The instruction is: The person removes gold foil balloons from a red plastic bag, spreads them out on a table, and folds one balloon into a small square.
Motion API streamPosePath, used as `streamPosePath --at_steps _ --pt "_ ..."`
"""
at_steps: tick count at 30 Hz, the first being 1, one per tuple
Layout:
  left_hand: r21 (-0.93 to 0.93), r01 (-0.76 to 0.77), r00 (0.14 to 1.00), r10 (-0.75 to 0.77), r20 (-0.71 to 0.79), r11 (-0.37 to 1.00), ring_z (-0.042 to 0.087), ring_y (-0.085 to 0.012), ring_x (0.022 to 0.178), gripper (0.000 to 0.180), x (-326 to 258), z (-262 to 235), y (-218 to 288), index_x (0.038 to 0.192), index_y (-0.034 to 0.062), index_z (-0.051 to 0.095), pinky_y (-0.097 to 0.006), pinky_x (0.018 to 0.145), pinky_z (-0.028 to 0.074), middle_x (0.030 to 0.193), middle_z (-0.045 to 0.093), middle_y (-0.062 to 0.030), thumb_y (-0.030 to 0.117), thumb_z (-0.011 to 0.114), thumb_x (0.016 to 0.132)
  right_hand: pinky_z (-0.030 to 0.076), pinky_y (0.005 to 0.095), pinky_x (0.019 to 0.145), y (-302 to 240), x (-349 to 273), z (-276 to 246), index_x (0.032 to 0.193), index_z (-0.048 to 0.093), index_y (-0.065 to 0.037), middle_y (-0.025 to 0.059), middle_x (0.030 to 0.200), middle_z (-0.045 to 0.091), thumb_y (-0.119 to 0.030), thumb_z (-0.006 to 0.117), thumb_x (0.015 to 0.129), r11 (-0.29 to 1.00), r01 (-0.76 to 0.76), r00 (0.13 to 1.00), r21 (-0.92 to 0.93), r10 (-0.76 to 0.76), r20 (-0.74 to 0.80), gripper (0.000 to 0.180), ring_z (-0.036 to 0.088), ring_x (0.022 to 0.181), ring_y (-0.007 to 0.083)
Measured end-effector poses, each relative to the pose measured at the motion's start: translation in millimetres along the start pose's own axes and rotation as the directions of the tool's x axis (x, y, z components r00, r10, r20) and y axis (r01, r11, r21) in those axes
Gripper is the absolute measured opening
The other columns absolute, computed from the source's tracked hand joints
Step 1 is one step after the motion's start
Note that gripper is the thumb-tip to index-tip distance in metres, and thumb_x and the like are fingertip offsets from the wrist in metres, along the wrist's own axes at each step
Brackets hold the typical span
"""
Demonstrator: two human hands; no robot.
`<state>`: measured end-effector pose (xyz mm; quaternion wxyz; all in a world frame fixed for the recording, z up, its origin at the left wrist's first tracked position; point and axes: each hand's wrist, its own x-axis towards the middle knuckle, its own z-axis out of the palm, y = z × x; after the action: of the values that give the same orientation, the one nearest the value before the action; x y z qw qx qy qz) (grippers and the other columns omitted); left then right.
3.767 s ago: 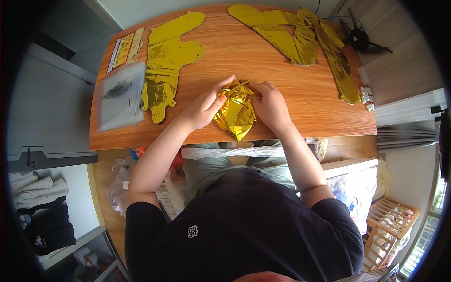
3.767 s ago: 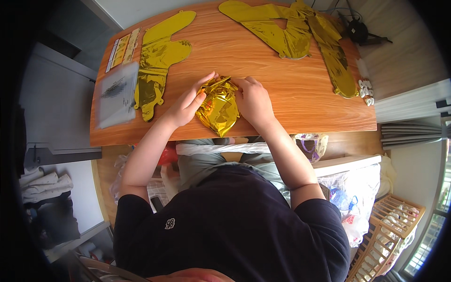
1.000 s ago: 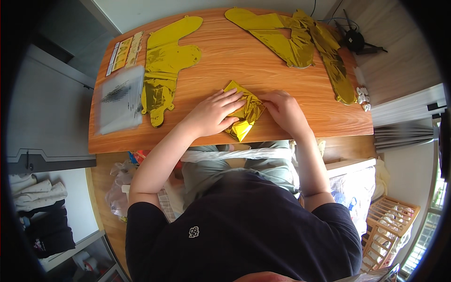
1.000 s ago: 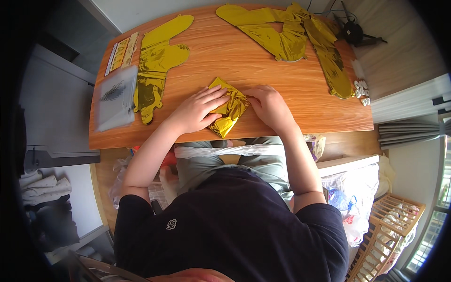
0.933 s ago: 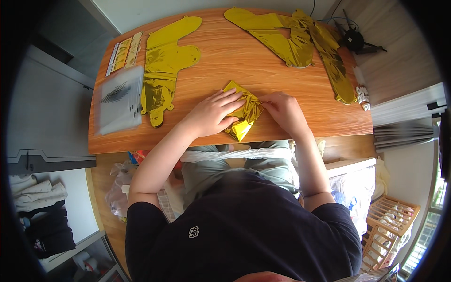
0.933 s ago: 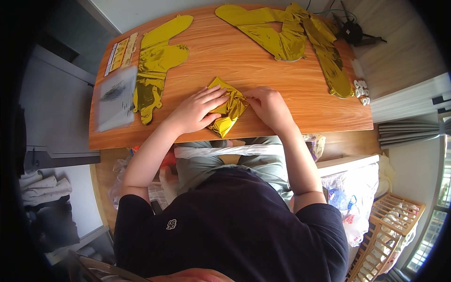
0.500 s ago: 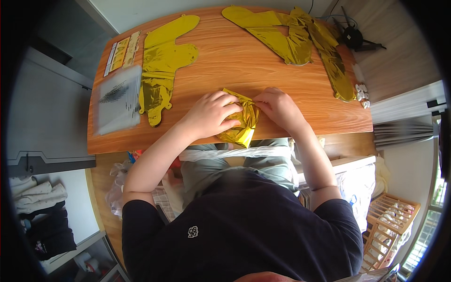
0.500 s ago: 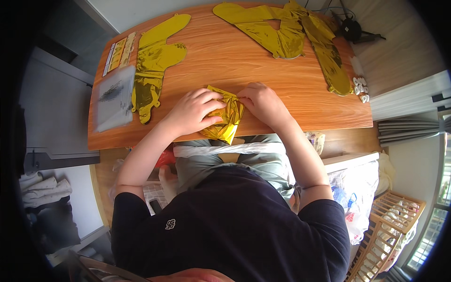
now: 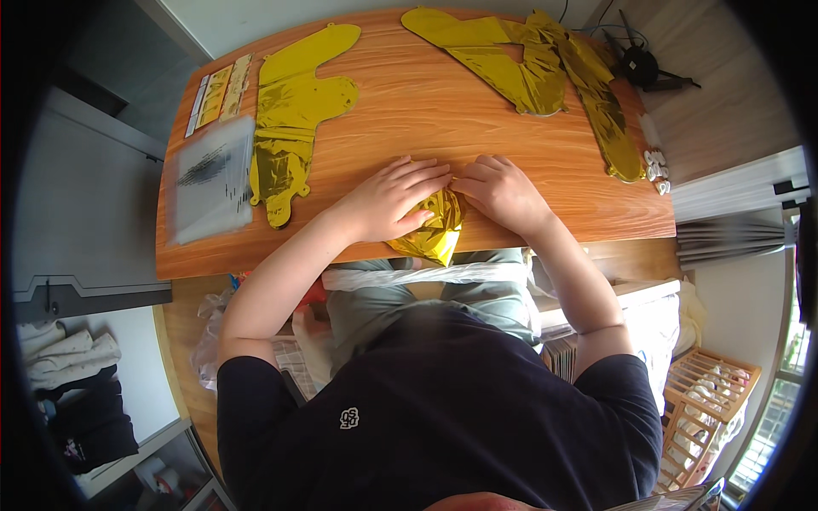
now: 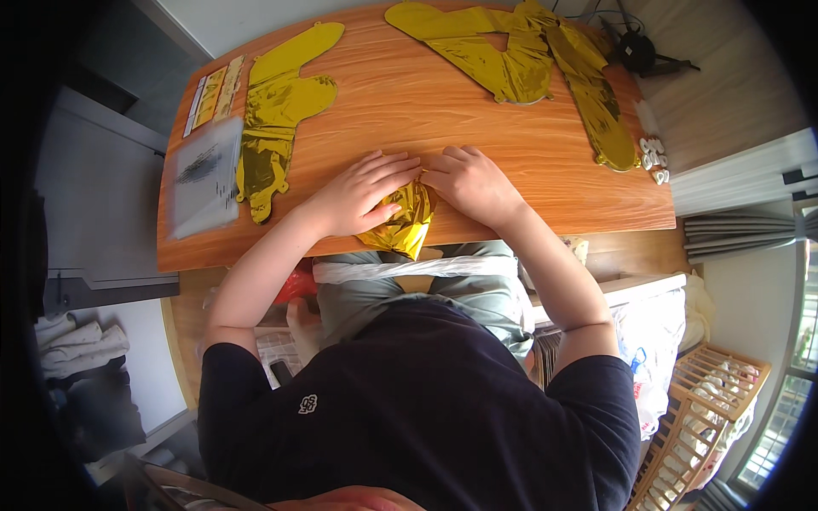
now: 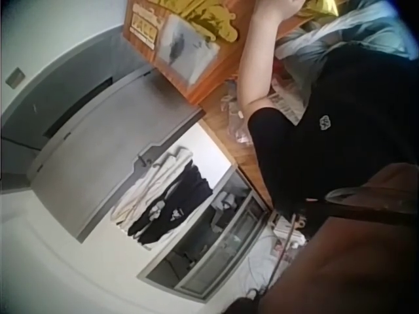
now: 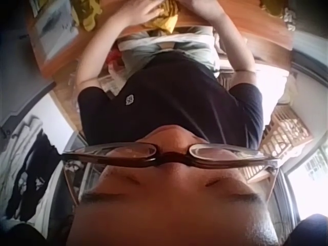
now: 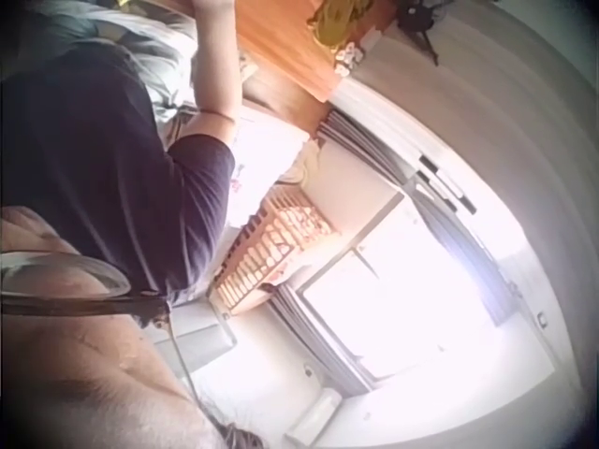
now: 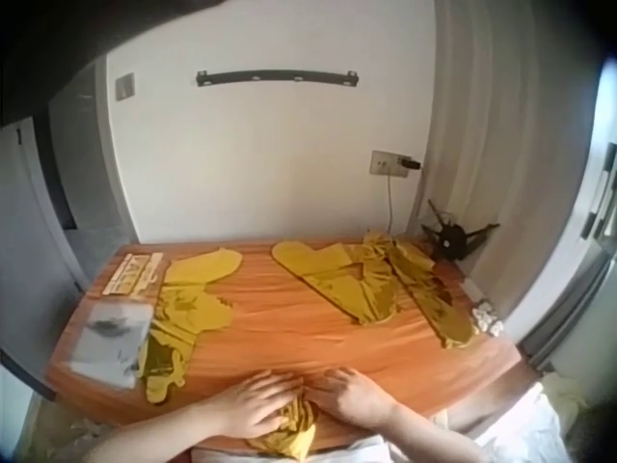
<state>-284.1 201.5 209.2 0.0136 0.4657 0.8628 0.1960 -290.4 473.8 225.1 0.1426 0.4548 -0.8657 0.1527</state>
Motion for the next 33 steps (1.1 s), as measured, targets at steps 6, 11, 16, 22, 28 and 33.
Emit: streamPosePath --at_steps 6,11,16,22,28,33 --pt "0.006 0.009 1.000 -0.009 -0.002 1.000 0.037 -0.0292 0.153 0.059 -1 2 1 0.156 0.0095 0.044 -0.052 0.128 0.025 0.163 0.042 -0.0109 0.027 0.059 0.102 0.054 0.0417 0.084 0 -5 -7 0.101 0.077 -0.006 0.0085 0.098 0.071 -0.007 0.075 0.085 0.943 -0.202 0.973 0.263 0.223 -0.054 0.016 0.065 0.093 0.0295" --pt "-0.002 0.008 1.000 -0.008 -0.017 1.000 0.037 -0.0292 0.152 0.058 -2 1 2 0.156 0.0101 0.045 -0.052 0.127 0.025 0.163 0.043 -0.0109 0.026 0.058 0.102 0.054 0.0417 0.085 -2 -7 -10 0.095 0.077 -0.004 0.0084 0.096 0.071 -0.008 0.075 0.085 0.915 -0.290 0.952 0.281 0.306 -0.012 0.011 0.065 0.093 0.0307" --pt "0.010 0.011 1.000 -0.011 -0.009 1.000 0.039 -0.0302 0.151 0.058 -1 0 2 0.156 0.0118 0.045 -0.051 0.127 0.026 0.163 0.043 -0.0111 0.026 0.058 0.102 0.052 0.0401 0.086 -1 -5 -7 0.093 0.074 -0.009 0.0057 0.097 0.069 -0.011 0.076 0.084 0.977 -0.192 0.981 0.097 0.195 -0.019 0.010 0.065 0.096 0.0278" --pt "0.040 -0.015 1.000 0.016 -0.020 0.999 0.040 -0.0330 0.150 0.056 1 2 3 0.154 0.0148 0.048 -0.052 0.126 0.027 0.162 0.044 -0.0109 0.025 0.059 0.100 0.051 0.0400 0.086 1 -4 -9 0.100 0.072 -0.010 0.0050 0.098 0.067 -0.011 0.074 0.084 1.000 -0.012 0.999 0.006 0.012 -0.037 0.016 0.064 0.096 0.0272" --pt "0.063 -0.005 1.000 0.007 -0.029 0.998 0.041 -0.0327 0.149 0.054 0 4 4 0.150 0.0136 0.051 -0.052 0.126 0.028 0.160 0.046 -0.0114 0.024 0.061 0.098 0.052 0.0399 0.088 9 -8 -13 0.100 0.076 -0.008 0.0067 0.100 0.070 -0.009 0.073 0.087 0.965 -0.158 0.987 0.210 0.162 -0.002 0.013 0.064 0.098 0.0286" --pt "0.045 -0.011 0.999 0.013 -0.050 0.999 0.040 -0.0318 0.150 0.053 -1 4 3 0.148 0.0131 0.052 -0.052 0.126 0.028 0.160 0.046 -0.0111 0.024 0.061 0.098 0.051 0.0412 0.090 7 -14 -16 0.096 0.078 -0.008 0.0065 0.100 0.071 -0.011 0.074 0.088 0.916 -0.299 0.951 0.266 0.308 0.008 0.009 0.065 0.099 0.0286"
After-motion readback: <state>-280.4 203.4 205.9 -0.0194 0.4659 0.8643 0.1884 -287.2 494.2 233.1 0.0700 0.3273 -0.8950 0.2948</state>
